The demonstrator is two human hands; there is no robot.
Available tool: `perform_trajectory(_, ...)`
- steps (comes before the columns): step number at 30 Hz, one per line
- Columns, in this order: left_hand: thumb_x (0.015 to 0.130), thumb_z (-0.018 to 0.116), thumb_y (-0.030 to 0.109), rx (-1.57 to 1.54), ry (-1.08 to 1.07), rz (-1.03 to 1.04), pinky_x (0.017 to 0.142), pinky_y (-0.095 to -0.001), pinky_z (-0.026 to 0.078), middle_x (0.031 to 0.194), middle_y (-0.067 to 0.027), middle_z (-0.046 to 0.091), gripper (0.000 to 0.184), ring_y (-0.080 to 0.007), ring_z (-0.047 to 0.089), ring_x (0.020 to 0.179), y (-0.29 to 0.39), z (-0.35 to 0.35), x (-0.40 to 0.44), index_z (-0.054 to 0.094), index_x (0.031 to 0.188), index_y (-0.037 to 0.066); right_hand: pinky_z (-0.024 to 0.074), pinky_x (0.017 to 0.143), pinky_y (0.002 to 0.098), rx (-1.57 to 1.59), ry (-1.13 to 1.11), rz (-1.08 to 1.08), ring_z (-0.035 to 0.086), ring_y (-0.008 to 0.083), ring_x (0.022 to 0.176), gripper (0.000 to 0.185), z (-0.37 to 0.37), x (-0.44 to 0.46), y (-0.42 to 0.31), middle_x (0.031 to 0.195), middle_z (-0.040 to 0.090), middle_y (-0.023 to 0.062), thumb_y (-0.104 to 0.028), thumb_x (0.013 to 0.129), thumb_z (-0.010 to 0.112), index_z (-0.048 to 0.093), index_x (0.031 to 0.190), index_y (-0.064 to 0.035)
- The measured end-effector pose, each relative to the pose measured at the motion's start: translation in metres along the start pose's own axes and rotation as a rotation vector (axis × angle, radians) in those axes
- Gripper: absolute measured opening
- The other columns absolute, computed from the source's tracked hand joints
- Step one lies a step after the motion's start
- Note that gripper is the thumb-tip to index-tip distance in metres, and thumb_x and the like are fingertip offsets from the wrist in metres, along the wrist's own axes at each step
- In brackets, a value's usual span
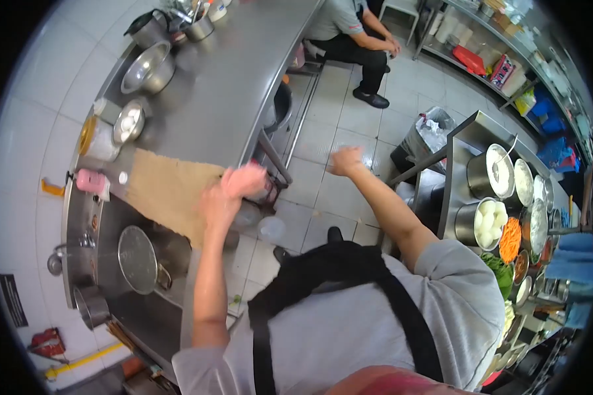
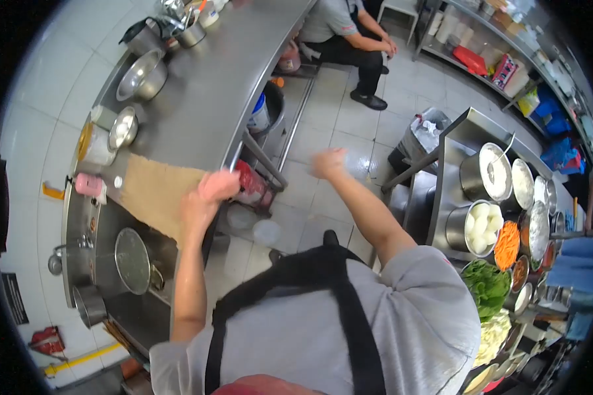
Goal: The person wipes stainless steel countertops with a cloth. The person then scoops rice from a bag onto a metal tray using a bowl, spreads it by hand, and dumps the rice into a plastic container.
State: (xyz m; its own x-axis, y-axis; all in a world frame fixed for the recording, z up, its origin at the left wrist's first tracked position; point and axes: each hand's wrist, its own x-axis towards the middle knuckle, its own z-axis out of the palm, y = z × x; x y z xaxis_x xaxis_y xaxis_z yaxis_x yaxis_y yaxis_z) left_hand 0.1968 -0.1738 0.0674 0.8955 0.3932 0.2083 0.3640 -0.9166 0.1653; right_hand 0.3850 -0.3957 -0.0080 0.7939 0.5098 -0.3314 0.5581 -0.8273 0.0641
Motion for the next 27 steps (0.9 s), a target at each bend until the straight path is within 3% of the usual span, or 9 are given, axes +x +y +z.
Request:
perform_trajectory(3,0.070,0.056,0.033,-0.110,-0.132,-0.139,0.064,-0.0445,0.045,0.075,-0.0225,0.059,0.032,-0.0383,0.058,0.076,0.034,0.037,0.042,0.064,0.085,0.006,0.0327,0.087,0.0571,0.345,-0.137,0.025,0.049,0.0315,0.107,0.045,0.033,0.013,0.047,0.116,0.052,0.0126,-0.039,0.069,0.067,0.058,0.105,-0.0119)
perform_trajectory(5,0.068,0.057,0.034,-0.200,-0.127,-0.148,0.064,-0.0440,0.046,0.072,-0.0220,0.059,0.032,-0.0385,0.058,0.074,0.065,0.044,0.067,0.064,0.073,0.003,0.0432,0.082,0.0386,0.614,-0.012,-0.286,0.057,0.0236,0.093,0.042,0.007,0.026,0.056,0.098,0.061,0.0095,-0.031,0.071,0.068,0.057,0.104,-0.0086)
perform_trajectory(7,0.067,0.058,0.037,-0.240,-0.124,-0.128,0.064,-0.0435,0.046,0.071,-0.0221,0.059,0.035,-0.0389,0.058,0.074,0.094,0.043,0.083,0.063,0.072,0.003,0.0455,0.067,0.0266,1.379,0.222,-0.473,0.060,0.0178,0.075,0.024,-0.026,0.021,0.042,0.077,0.062,0.0063,-0.021,0.076,0.064,0.058,0.093,-0.0053)
perform_trajectory(12,0.060,0.066,0.040,-0.385,-0.237,-0.092,0.065,-0.0412,0.046,0.078,-0.0221,0.061,0.044,-0.0367,0.059,0.076,0.120,0.060,0.126,0.062,0.081,0.002,0.0424,0.055,0.0311,1.131,0.334,-0.637,0.057,0.0174,0.060,0.012,-0.085,0.052,0.056,0.063,0.057,0.0099,-0.013,0.078,0.058,0.055,0.075,-0.0027)
perform_trajectory(15,0.054,0.077,0.033,-0.621,-0.194,0.147,0.065,-0.0340,0.045,0.085,-0.0141,0.055,0.063,-0.0260,0.056,0.072,0.109,0.058,0.138,0.046,0.100,0.003,0.0396,0.048,0.0262,0.914,0.520,-0.696,0.045,0.0108,0.049,0.013,-0.132,0.080,0.071,0.054,0.050,0.0071,-0.009,0.082,0.053,0.054,0.074,0.0009)
perform_trajectory(18,0.058,0.076,0.026,-0.840,-0.169,-0.054,0.060,-0.0304,0.044,0.081,-0.0109,0.054,0.052,-0.0209,0.051,0.066,0.073,0.044,0.155,0.049,0.096,0.004,0.0392,0.048,0.0288,0.738,0.429,-0.702,0.048,0.0110,0.050,0.013,-0.194,0.108,0.078,0.053,0.050,0.0078,-0.010,0.081,0.054,0.053,0.073,0.0013)
perform_trajectory(20,0.068,0.071,0.018,-0.753,0.049,-0.047,0.053,-0.0243,0.041,0.085,-0.0057,0.055,0.037,-0.0088,0.048,0.059,0.027,0.047,0.172,0.051,0.095,0.004,0.0338,0.045,0.0269,0.472,0.647,-0.811,0.041,0.0084,0.048,0.021,-0.218,0.152,0.085,0.050,0.044,0.0039,-0.014,0.082,0.055,0.051,0.067,0.0004)
perform_trajectory(23,0.069,0.070,0.018,-0.488,0.211,-0.241,0.054,-0.0274,0.042,0.083,-0.0077,0.056,0.030,-0.0159,0.049,0.061,-0.029,0.031,0.186,0.053,0.090,0.004,0.0335,0.049,0.0244,0.682,0.312,-0.847,0.038,0.0069,0.055,0.024,-0.278,0.196,0.082,0.057,0.043,-0.0029,-0.020,0.087,0.050,0.049,0.070,-0.0023)
perform_trajectory(27,0.069,0.069,0.016,-0.398,0.292,-0.424,0.058,-0.0303,0.043,0.086,-0.0095,0.056,0.028,-0.0221,0.051,0.071,-0.063,0.024,0.201,0.053,0.087,0.003,0.0378,0.057,0.0231,0.610,0.334,-0.794,0.044,0.0059,0.063,0.023,-0.346,0.272,0.066,0.065,0.049,-0.0019,-0.022,0.087,0.049,0.052,0.075,-0.0035)
